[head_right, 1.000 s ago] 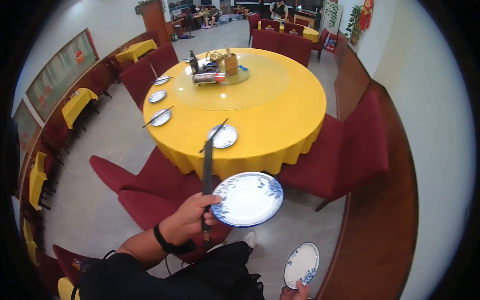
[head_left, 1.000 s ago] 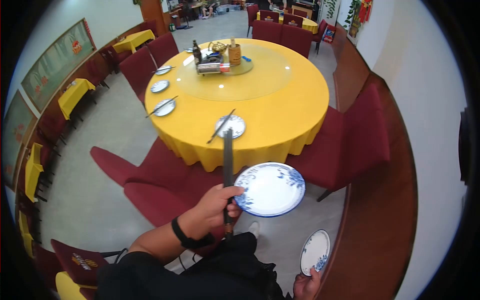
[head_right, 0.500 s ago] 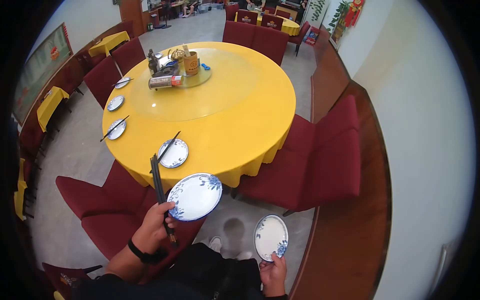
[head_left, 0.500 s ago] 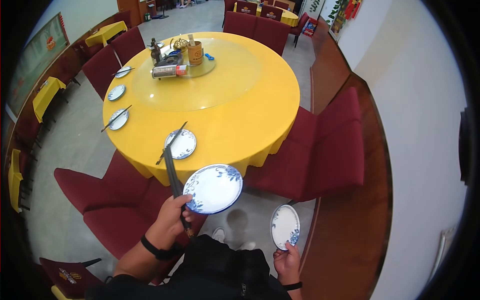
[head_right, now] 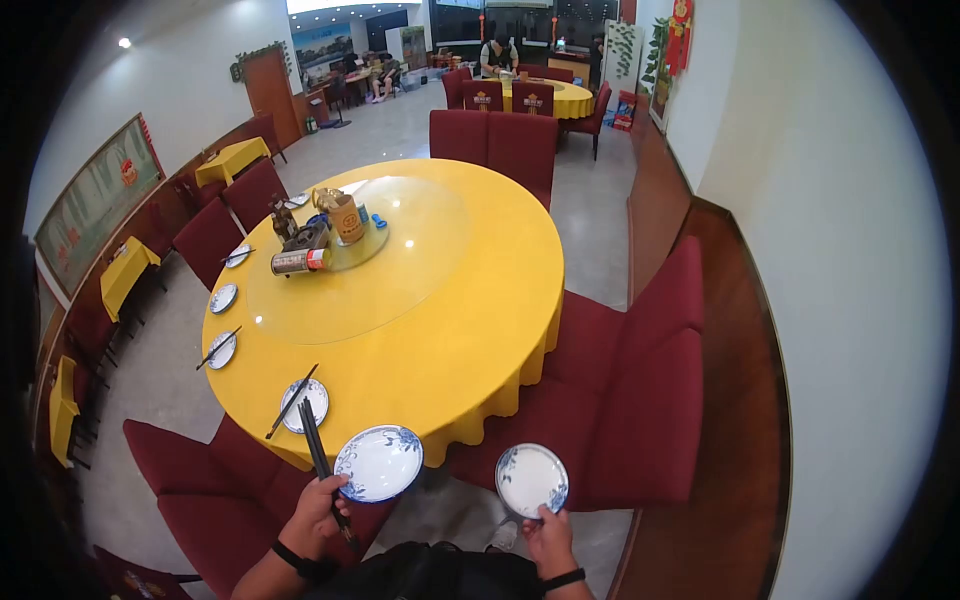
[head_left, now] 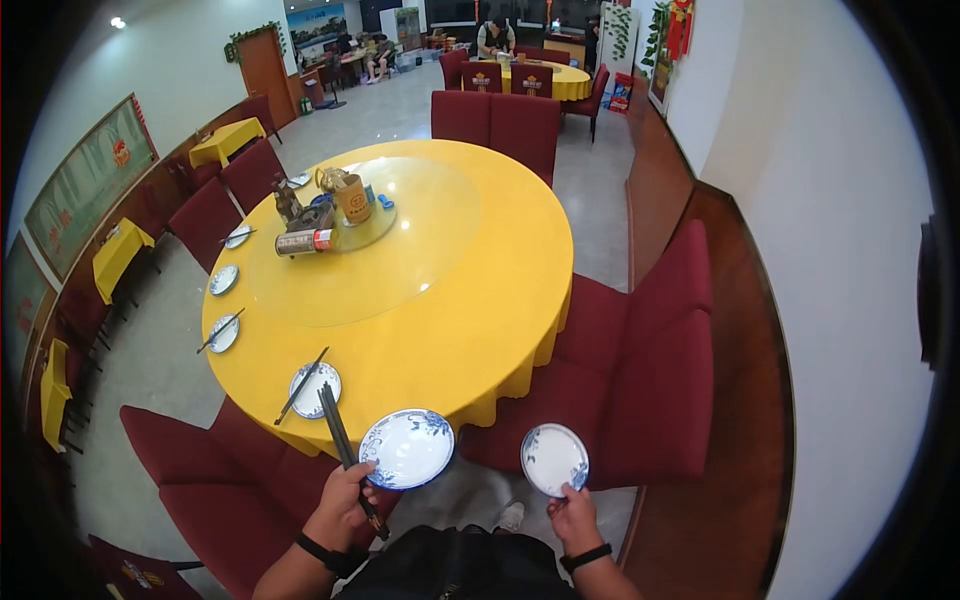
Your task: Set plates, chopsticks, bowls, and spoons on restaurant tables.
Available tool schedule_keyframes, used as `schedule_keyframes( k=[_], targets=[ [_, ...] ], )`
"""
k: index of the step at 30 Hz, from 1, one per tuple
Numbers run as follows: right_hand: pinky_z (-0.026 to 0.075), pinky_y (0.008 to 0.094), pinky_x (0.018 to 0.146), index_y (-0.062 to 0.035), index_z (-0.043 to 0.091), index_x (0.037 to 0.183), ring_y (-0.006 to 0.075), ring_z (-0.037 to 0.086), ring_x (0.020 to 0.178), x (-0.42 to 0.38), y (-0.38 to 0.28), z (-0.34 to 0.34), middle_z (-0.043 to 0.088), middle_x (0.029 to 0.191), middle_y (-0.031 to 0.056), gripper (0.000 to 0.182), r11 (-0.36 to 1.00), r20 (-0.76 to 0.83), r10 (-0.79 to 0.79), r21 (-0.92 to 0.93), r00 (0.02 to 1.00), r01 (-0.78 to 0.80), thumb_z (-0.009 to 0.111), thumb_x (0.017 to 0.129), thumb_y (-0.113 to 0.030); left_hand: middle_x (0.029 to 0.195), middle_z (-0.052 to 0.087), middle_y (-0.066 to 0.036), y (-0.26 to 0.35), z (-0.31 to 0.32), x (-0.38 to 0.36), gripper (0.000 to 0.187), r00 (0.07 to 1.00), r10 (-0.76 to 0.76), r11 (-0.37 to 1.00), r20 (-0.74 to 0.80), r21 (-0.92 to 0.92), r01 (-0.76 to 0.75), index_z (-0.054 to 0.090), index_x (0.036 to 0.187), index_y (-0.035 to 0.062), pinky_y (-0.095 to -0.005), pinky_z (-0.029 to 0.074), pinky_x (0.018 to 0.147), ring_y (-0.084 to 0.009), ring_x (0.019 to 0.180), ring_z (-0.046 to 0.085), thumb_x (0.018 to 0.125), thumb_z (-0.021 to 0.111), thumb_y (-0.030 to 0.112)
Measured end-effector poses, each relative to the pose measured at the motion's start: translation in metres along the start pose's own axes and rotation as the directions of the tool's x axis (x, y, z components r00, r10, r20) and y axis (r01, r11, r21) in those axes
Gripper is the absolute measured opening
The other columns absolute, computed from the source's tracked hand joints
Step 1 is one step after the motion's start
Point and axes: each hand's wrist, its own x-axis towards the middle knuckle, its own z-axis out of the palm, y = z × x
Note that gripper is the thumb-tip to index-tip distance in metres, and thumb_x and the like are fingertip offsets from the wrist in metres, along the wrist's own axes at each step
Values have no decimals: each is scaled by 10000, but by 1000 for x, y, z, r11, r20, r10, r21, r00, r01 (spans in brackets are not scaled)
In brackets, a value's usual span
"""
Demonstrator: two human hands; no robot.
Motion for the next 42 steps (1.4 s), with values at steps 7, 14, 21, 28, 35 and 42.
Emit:
schedule_keyframes(
  k=[7,14,21,28,35,42],
  targets=[
    [469,285,533,-144,502,1112,174,570,608,72,-59,41,598,852,51,205,985,-13,-53,-163,999,50,563,917,-126,580,440,-23,-6,40,-2,56,998,-15,998,-67,-66,10,509,870,-5,-265,366,391,-112,444,421,867,542,39],
    [473,289,529,-136,509,1067,180,576,630,112,-46,70,595,856,56,162,997,-66,12,-80,998,-17,570,917,-123,592,466,-15,0,20,15,73,995,44,999,-91,-11,-45,522,897,16,-257,370,384,-96,449,431,861,565,63],
    [474,265,521,-143,520,1088,164,578,636,149,-85,121,598,841,50,149,984,-38,-76,-166,996,69,554,944,-154,653,527,-3,7,7,50,143,998,51,996,-29,-67,-53,524,960,57,-224,389,397,-73,458,450,851,608,98],
    [471,262,535,-153,504,1128,164,594,662,233,-125,177,601,901,40,204,982,-39,-126,-144,991,119,569,934,-148,650,525,1,12,19,66,130,999,-5,1000,-38,-14,4,525,953,51,-225,389,391,-75,457,457,860,596,107],
    [458,264,489,-114,484,1123,156,598,582,343,-165,234,618,827,61,199,977,-28,-159,-149,987,153,554,941,-154,589,488,0,12,68,75,109,984,33,999,-176,-2,-34,537,921,-9,-220,381,389,-78,436,440,846,559,67],
    [438,264,409,-79,486,1118,162,594,516,450,-199,301,626,793,92,190,928,-45,-253,-295,967,229,545,950,-147,560,513,-35,36,116,89,105,974,1,1000,-226,26,5,545,907,-18,-241,385,377,-103,396,448,831,569,51]
  ],
)
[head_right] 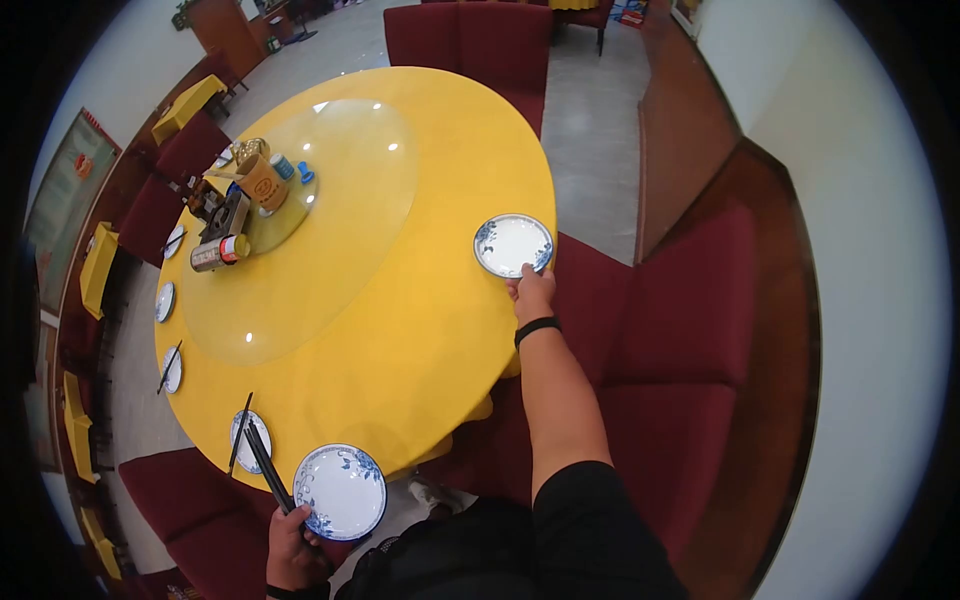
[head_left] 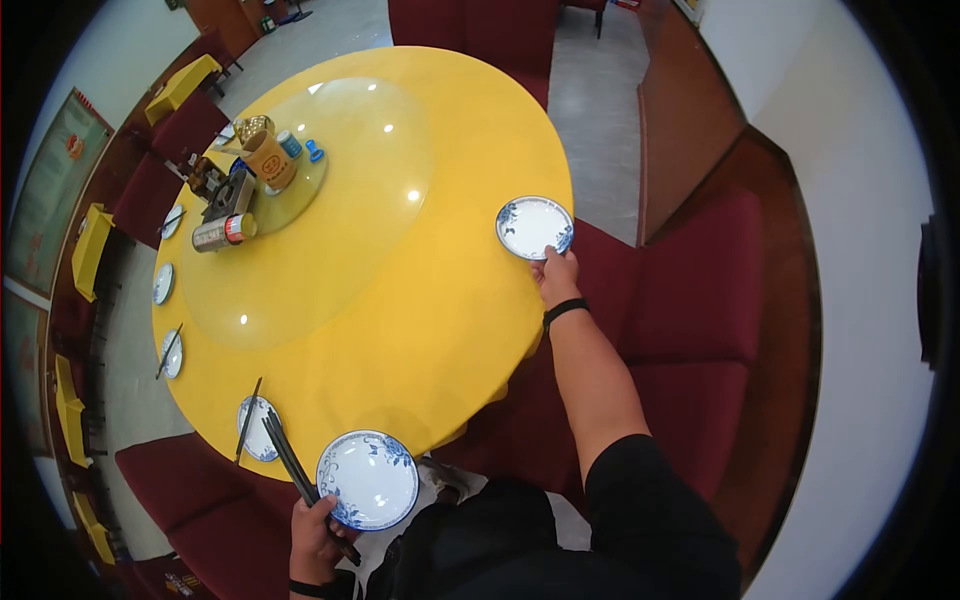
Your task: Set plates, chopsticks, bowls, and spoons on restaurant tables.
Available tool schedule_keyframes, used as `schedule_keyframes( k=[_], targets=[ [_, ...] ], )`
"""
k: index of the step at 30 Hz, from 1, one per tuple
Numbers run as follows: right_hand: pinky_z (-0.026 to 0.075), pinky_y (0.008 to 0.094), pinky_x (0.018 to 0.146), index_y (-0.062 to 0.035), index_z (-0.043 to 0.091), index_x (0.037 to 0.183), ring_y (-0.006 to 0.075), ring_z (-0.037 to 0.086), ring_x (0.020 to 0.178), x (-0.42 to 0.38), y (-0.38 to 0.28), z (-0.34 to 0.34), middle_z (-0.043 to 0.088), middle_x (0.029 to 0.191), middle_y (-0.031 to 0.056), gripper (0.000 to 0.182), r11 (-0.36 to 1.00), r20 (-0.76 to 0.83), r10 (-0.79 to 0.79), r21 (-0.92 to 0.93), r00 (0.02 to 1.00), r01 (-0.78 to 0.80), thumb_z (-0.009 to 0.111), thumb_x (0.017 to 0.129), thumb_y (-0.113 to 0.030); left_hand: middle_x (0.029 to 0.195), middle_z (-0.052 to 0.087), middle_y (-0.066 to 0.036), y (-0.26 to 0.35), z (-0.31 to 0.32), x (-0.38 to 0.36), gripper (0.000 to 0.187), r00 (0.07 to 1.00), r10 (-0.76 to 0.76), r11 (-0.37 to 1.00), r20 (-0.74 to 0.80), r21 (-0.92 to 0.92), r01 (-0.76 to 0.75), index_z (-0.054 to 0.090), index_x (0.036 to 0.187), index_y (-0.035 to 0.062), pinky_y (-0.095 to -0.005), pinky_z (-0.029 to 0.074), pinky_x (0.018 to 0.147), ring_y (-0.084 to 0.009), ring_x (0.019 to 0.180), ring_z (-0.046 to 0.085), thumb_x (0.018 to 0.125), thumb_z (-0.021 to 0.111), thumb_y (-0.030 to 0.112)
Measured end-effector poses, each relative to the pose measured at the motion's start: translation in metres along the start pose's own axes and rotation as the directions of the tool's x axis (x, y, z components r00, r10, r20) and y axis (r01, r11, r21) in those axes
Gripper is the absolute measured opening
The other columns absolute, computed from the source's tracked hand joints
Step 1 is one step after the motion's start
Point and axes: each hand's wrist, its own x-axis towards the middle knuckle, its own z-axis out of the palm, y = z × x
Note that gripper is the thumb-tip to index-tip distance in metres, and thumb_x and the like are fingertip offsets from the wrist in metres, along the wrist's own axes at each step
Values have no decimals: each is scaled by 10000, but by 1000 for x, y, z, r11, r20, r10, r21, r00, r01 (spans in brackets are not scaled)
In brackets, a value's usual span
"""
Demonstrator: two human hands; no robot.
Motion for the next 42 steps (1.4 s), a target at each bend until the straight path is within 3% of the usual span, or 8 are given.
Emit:
schedule_keyframes(
  k=[7,12,26,31,34,36,40,42],
  targets=[
    [502,274,481,-76,510,1122,179,616,580,71,-11,47,625,785,82,171,994,19,109,-21,994,-109,521,962,-137,589,530,-32,-19,1,16,87,998,-36,999,-51,-8,36,554,883,-1,-242,383,378,-103,409,460,823,595,48],
    [553,322,693,3,522,1121,208,619,796,92,-26,75,583,965,104,205,989,98,56,130,994,-68,505,950,-109,590,532,-31,-21,16,16,86,986,-51,998,-157,15,54,557,888,0,-242,391,380,-103,409,464,823,596,42],
    [498,346,690,-93,479,1239,169,515,778,87,-52,65,504,919,53,352,964,297,88,-266,951,-6,584,911,-163,521,473,-6,-11,38,28,111,991,-57,994,-121,87,68,560,909,-26,-239,403,390,-104,399,450,819,563,39],
    [467,281,517,-95,271,1485,139,523,606,51,-32,41,552,849,70,710,936,326,17,-337,945,100,634,887,-214,586,509,-23,-11,53,36,50,998,-39,994,-45,100,43,545,881,13,-241,396,394,-102,419,456,845,567,41],
    [444,269,494,-30,445,1303,120,514,604,14,13,15,557,843,62,495,963,390,44,-260,920,65,642,904,-248,587,485,-10,-18,63,48,65,998,-55,998,23,32,55,537,905,16,-240,387,395,-97,427,448,854,562,48],
    [457,262,544,-48,541,998,110,529,648,-51,50,-17,560,831,33,276,968,521,139,-252,842,-4,590,943,-314,586,476,-2,-17,63,57,67,996,-62,996,71,71,57,537,911,26,-240,387,398,-94,436,446,860,569,55],
    [463,242,591,-33,601,1128,103,594,725,-201,67,-79,643,918,39,404,839,703,526,-521,478,-156,567,948,-393,594,479,9,-23,68,82,83,983,-58,996,177,78,45,540,887,47,-237,389,418,-87,465,450,874,611,88],
    [463,232,567,-16,607,1092,103,587,678,-224,81,-86,643,877,29,342,869,736,495,-429,462,-248,534,968,-325,605,495,7,-26,70,100,112,964,-69,989,257,141,33,547,850,49,-235,381,428,-85,470,448,877,632,116]
  ],
)
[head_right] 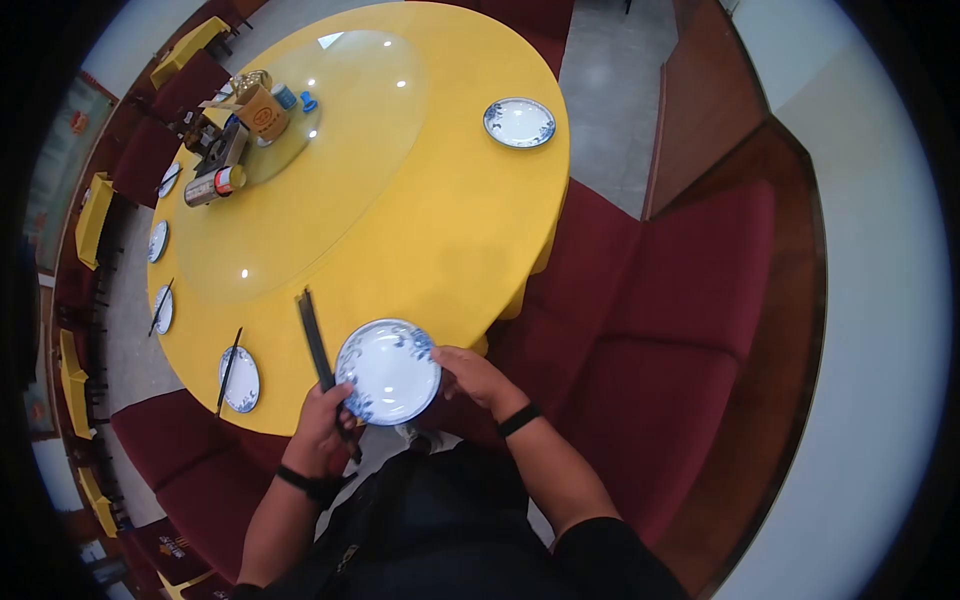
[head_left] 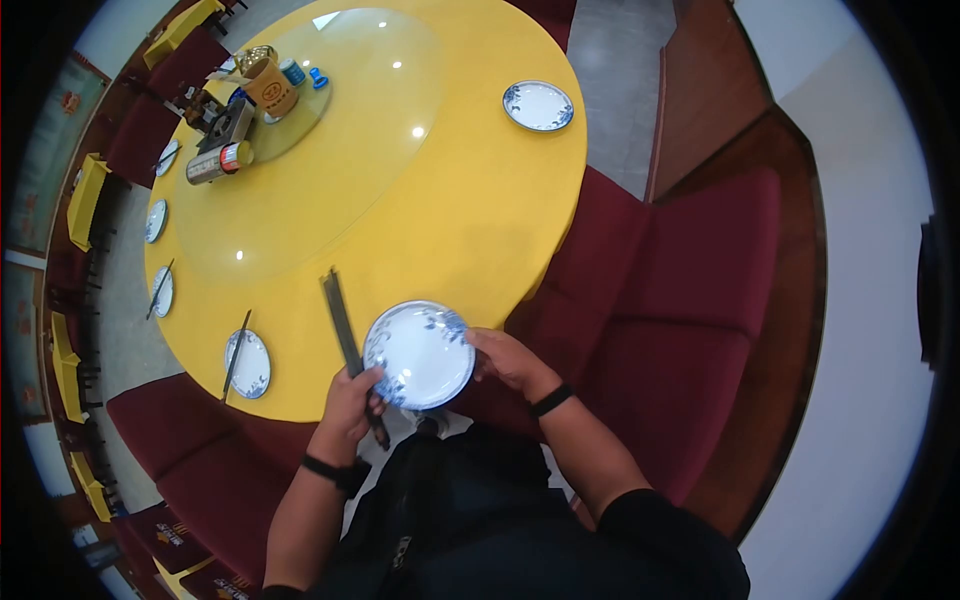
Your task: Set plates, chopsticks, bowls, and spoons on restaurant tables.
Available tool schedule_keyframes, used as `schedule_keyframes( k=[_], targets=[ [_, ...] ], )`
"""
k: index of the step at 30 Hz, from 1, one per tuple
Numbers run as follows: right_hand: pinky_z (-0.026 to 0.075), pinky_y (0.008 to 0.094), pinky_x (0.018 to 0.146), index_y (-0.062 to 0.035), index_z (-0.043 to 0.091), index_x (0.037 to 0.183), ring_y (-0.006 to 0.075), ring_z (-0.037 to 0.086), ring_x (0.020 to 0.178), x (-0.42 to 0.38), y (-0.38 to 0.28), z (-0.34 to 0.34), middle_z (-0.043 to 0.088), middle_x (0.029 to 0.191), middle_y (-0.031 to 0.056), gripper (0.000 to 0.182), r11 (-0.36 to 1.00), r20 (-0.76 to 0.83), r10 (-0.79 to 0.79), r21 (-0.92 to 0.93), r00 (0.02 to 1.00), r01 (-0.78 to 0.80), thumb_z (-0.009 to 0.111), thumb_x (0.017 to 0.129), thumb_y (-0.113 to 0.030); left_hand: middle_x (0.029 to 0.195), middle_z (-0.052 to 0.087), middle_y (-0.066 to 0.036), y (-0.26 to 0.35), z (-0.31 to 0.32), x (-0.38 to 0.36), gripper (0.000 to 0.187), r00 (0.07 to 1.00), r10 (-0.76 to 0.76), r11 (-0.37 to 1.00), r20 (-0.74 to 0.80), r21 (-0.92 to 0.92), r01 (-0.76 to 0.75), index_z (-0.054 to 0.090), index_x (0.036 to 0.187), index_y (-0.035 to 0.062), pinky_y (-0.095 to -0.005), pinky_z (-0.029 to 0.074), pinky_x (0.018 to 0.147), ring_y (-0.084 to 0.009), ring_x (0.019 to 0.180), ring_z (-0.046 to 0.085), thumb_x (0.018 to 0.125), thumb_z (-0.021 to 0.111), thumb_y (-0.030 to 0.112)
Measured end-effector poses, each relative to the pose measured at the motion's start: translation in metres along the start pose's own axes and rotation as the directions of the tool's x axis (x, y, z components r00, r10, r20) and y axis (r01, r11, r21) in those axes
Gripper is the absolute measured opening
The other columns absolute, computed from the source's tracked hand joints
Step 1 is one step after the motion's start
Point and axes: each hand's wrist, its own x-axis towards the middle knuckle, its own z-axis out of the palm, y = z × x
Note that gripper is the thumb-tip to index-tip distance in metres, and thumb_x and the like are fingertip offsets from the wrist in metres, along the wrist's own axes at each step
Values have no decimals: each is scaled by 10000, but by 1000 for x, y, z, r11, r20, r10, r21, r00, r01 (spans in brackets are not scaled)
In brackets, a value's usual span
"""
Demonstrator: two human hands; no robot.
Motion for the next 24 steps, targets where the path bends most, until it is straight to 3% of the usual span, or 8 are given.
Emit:
schedule_keyframes(
  k=[2,6,10,17,19,21,22,24],
  targets=[
    [465,231,562,-8,609,1082,104,584,663,-24,12,6,643,863,30,302,995,2,-17,103,1000,16,530,969,-277,607,500,6,-9,6,10,130,998,-52,993,-28,100,55,541,836,50,-232,374,423,-85,472,452,878,637,126],
    [473,250,535,-6,616,1064,113,593,656,4,7,6,651,832,36,204,990,-178,-89,-122,980,68,520,928,-123,614,487,12,-15,-1,25,182,997,-7,985,-79,169,20,548,909,58,-237,367,415,-84,473,443,879,684,174],
    [460,255,506,10,606,1030,129,575,605,27,9,-4,634,785,66,164,969,-430,-147,-243,891,42,521,919,-77,613,466,4,-17,-27,20,209,993,5,999,-117,51,1,549,927,64,-243,371,418,-95,469,439,895,678,224],
    [459,260,469,13,620,978,134,582,571,58,14,-22,639,787,67,135,921,-471,-143,-385,871,-57,528,907,-56,647,481,-19,-19,-67,-6,204,992,-69,996,-105,-66,62,555,1017,51,-291,390,451,-129,511,451,903,549,220],
    [519,337,558,26,618,986,227,641,644,66,-1,-18,669,822,124,194,763,-419,-255,-641,871,-85,589,889,-140,656,486,-24,-16,-74,-7,204,990,-135,947,-25,-296,122,545,1053,55,-306,410,489,-139,522,452,903,516,190],
    [538,415,704,34,618,1018,340,660,765,58,-8,-13,679,881,199,324,188,-447,-463,-893,765,-408,651,851,-242,680,495,-31,-15,-72,-6,169,994,-105,949,3,-297,101,529,1040,62,-317,425,518,-150,546,469,925,501,182],
    [513,460,804,37,613,1051,414,630,846,56,-13,-6,661,933,249,432,214,-482,-449,-876,753,-433,682,818,-319,699,502,-34,-15,-63,-9,150,998,-58,956,6,-289,57,517,1023,64,-317,426,518,-155,559,477,937,499,186],
    [518,451,782,46,600,1066,397,639,832,44,-12,12,664,943,240,425,184,-356,-565,-934,744,-307,670,837,-305,748,516,-40,-10,-57,-11,129,999,2,961,36,-275,8,481,965,76,-324,447,539,-167,595,500,971,506,203]
  ],
)
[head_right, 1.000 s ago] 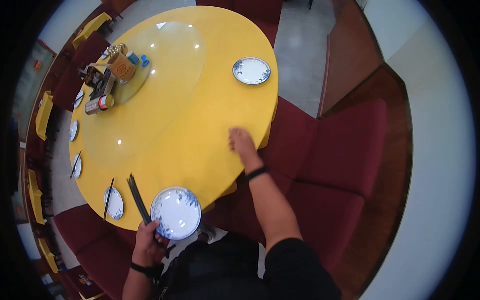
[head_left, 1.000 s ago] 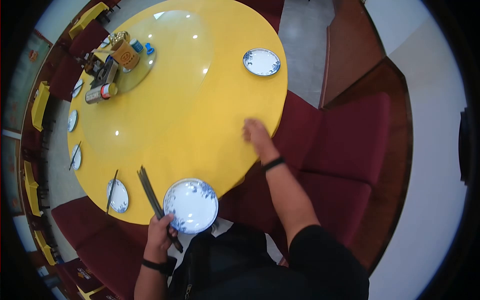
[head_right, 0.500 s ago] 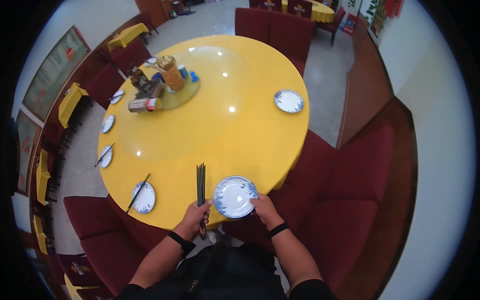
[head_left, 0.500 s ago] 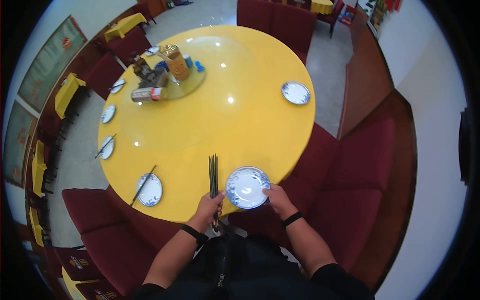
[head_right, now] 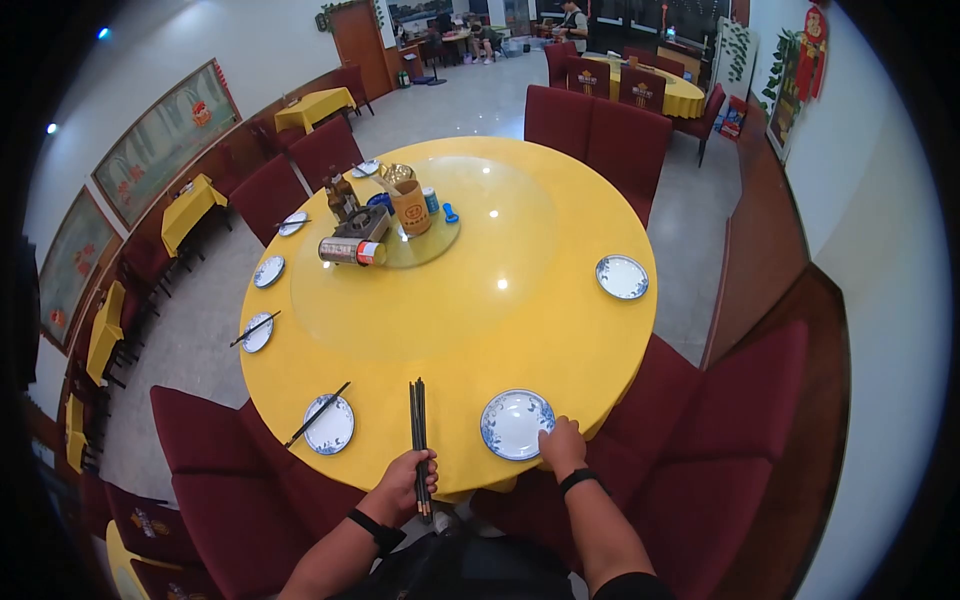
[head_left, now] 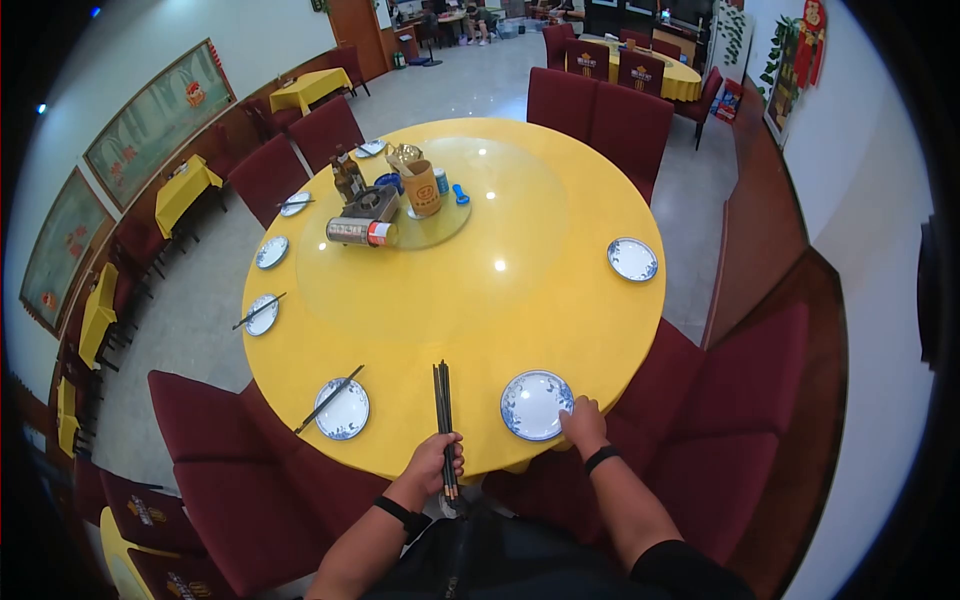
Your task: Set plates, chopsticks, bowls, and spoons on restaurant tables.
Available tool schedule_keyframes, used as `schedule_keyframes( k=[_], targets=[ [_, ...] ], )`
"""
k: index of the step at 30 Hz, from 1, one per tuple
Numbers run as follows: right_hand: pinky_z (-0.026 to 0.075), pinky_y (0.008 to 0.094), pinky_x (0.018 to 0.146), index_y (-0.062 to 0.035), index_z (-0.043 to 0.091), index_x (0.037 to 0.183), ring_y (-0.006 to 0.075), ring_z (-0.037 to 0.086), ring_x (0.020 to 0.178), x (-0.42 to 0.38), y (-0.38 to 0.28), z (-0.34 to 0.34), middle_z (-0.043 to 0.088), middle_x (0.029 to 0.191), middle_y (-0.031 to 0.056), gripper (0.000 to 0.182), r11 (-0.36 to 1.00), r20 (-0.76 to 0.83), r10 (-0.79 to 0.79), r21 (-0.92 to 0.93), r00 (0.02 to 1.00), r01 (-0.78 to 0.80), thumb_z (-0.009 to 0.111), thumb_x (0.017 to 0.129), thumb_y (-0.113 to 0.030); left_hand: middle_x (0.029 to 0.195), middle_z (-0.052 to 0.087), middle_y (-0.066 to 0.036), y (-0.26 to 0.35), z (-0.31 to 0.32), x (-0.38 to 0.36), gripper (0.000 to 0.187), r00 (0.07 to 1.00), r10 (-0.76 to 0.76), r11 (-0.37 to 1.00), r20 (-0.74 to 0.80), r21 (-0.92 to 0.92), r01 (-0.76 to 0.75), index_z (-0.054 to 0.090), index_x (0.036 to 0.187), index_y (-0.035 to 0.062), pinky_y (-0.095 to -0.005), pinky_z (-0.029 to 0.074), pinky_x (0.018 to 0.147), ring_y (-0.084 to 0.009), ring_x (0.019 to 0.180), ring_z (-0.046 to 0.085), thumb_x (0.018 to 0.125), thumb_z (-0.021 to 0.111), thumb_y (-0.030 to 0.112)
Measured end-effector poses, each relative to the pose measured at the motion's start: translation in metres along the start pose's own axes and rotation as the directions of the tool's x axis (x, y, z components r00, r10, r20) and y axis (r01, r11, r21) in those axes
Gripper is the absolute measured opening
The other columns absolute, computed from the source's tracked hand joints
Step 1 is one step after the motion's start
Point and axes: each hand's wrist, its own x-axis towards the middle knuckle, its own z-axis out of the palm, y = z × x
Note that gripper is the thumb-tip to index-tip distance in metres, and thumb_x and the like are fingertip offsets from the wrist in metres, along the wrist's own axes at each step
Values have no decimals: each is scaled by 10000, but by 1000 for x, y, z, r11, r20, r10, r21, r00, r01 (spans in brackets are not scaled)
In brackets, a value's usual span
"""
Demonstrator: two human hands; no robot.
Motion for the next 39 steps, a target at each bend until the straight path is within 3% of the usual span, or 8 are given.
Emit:
schedule_keyframes(
  k=[1,5,7,17,21,35,37,39],
  targets=[
    [523,442,760,54,587,1081,379,649,818,-8,-5,2,667,953,231,419,991,-102,-124,36,987,128,657,855,-291,748,516,-40,0,5,3,129,1000,2,1000,9,2,-2,481,965,76,-324,447,539,-167,595,500,971,506,203],
    [497,283,694,28,541,1121,138,600,786,-78,-75,1,614,876,81,368,701,530,-284,683,799,-204,633,925,-269,768,541,-68,-14,36,23,128,990,103,994,98,-37,-100,475,972,68,-359,499,587,-207,639,553,978,518,189],
    [482,263,654,11,496,1147,104,576,748,-102,-86,13,593,866,55,344,534,387,-287,824,877,-189,619,936,-231,776,546,-74,-17,47,27,126,985,128,990,119,-70,-120,471,970,64,-371,523,612,-219,662,574,980,522,178],
    [475,259,605,-9,547,1072,102,576,678,-102,-56,6,606,815,35,184,586,578,-287,737,764,-337,508,984,-166,910,644,-177,-41,68,33,151,981,192,977,-33,97,-188,438,1008,25,-400,559,732,-260,772,634,984,503,160],
    [509,283,595,3,577,1019,140,639,667,-110,-58,18,644,812,68,205,744,447,-327,665,833,-65,487,992,-179,919,660,-195,-49,59,41,174,966,250,943,-63,241,-228,433,1006,7,-402,554,782,-279,849,662,999,476,176],
    [550,297,576,24,552,1006,169,670,667,-112,-48,55,648,807,103,198,715,293,-353,697,889,54,430,1000,-133,940,617,-183,-51,55,28,285,981,162,986,-111,-30,-166,468,1014,-28,-433,559,776,-299,906,665,1030,400,248],
    [494,423,673,37,556,1024,353,661,785,-113,-46,63,651,823,194,225,672,308,-284,740,908,-41,504,957,-172,938,620,-183,-52,52,27,297,986,139,989,-94,-31,-143,463,1032,-31,-435,558,772,-305,906,665,1030,390,257],
    [495,427,685,38,555,1043,362,659,799,-114,-46,65,650,841,205,234,663,296,-285,748,912,-36,501,958,-173,943,624,-190,-48,51,23,284,987,127,991,-100,-36,-131,463,1036,-26,-437,562,752,-307,906,666,1028,388,248]
  ],
)
